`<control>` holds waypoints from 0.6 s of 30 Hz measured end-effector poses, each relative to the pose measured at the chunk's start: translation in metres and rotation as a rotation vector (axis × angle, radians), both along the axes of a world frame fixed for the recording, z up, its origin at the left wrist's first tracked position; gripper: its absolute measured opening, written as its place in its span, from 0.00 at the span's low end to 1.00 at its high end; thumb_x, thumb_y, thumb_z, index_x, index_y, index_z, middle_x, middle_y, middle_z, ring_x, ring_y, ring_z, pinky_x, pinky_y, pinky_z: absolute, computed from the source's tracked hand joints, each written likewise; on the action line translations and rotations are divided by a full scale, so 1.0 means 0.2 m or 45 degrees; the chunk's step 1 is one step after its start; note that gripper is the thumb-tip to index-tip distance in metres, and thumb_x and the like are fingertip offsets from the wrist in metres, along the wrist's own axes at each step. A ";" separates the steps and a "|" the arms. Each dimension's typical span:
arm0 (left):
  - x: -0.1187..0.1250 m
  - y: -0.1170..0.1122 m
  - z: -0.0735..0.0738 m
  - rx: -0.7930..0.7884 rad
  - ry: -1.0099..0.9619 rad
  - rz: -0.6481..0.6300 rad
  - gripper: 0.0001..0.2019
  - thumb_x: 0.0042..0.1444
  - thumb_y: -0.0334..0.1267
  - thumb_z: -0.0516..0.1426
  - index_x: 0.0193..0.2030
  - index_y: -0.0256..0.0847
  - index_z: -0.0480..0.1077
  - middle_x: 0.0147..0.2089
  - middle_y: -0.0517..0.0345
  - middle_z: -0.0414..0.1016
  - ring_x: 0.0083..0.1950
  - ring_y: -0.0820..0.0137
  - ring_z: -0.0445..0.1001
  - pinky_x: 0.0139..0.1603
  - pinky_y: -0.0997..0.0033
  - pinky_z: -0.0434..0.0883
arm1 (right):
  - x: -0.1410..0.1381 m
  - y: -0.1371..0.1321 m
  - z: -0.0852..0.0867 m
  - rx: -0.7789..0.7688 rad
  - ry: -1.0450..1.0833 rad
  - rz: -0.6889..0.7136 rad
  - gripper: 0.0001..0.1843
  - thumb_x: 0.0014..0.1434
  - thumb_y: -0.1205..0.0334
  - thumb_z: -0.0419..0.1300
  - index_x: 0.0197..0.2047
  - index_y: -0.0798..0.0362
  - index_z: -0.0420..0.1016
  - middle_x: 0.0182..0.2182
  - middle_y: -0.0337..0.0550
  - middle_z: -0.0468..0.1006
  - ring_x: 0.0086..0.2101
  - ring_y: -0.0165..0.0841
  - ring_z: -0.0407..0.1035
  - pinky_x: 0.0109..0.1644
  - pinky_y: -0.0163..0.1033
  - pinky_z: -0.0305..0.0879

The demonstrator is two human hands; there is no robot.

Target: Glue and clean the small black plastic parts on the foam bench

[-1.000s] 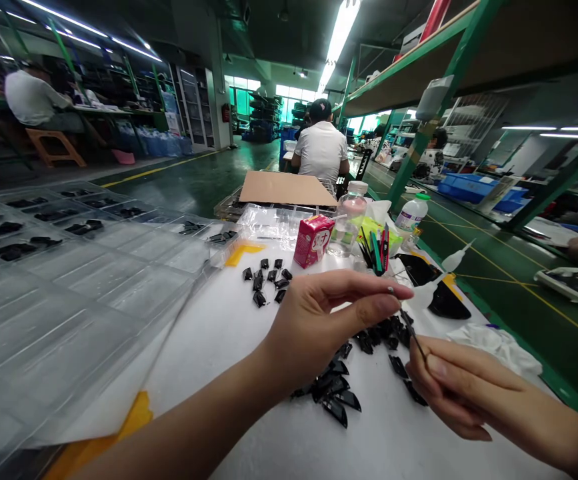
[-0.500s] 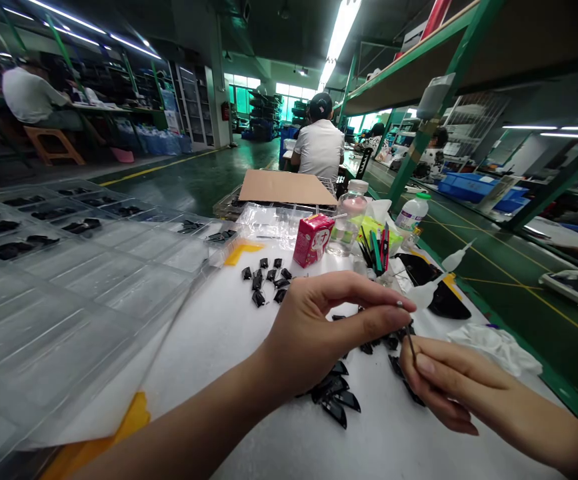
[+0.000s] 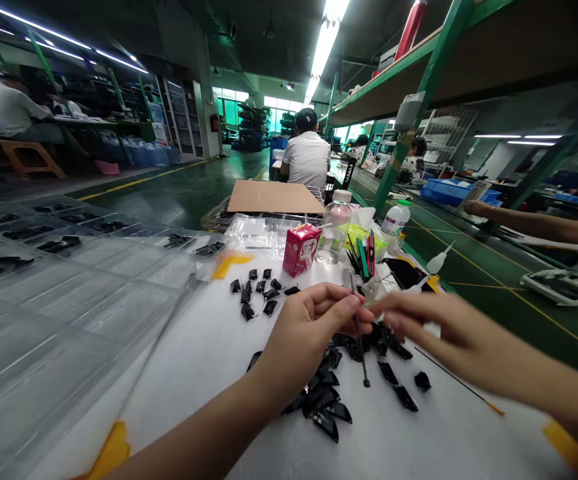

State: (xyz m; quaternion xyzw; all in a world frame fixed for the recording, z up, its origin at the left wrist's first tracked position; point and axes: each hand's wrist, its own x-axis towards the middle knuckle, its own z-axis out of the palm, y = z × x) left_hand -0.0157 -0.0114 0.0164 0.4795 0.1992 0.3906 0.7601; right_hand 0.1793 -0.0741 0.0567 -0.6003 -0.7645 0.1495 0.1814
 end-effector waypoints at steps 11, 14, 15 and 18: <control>-0.01 0.06 -0.02 -0.093 0.133 0.115 0.09 0.63 0.39 0.62 0.35 0.35 0.71 0.34 0.58 0.76 0.33 0.76 0.76 0.36 0.75 0.75 | 0.33 0.78 0.01 -0.313 -0.210 -0.709 0.17 0.67 0.56 0.61 0.55 0.55 0.72 0.51 0.48 0.76 0.44 0.38 0.75 0.46 0.47 0.75; -0.01 0.06 -0.02 -0.075 0.142 0.088 0.08 0.63 0.37 0.61 0.35 0.35 0.71 0.33 0.59 0.76 0.32 0.76 0.75 0.35 0.75 0.75 | 0.34 0.83 -0.07 -0.326 -0.130 -0.721 0.17 0.68 0.55 0.61 0.56 0.54 0.72 0.51 0.48 0.76 0.44 0.38 0.74 0.46 0.48 0.76; -0.01 0.06 -0.02 -0.070 0.144 0.073 0.08 0.63 0.37 0.61 0.36 0.35 0.70 0.33 0.59 0.76 0.32 0.76 0.75 0.35 0.75 0.75 | 0.35 0.83 -0.08 -0.307 -0.109 -0.723 0.17 0.68 0.55 0.61 0.56 0.54 0.72 0.51 0.48 0.76 0.44 0.38 0.75 0.46 0.48 0.76; 0.00 0.05 -0.02 -0.059 0.152 0.021 0.08 0.63 0.37 0.61 0.36 0.35 0.70 0.33 0.58 0.77 0.31 0.76 0.75 0.34 0.75 0.76 | 0.36 0.81 -0.04 -0.170 -0.066 -0.736 0.17 0.68 0.56 0.61 0.55 0.55 0.72 0.50 0.47 0.76 0.43 0.37 0.75 0.45 0.47 0.76</control>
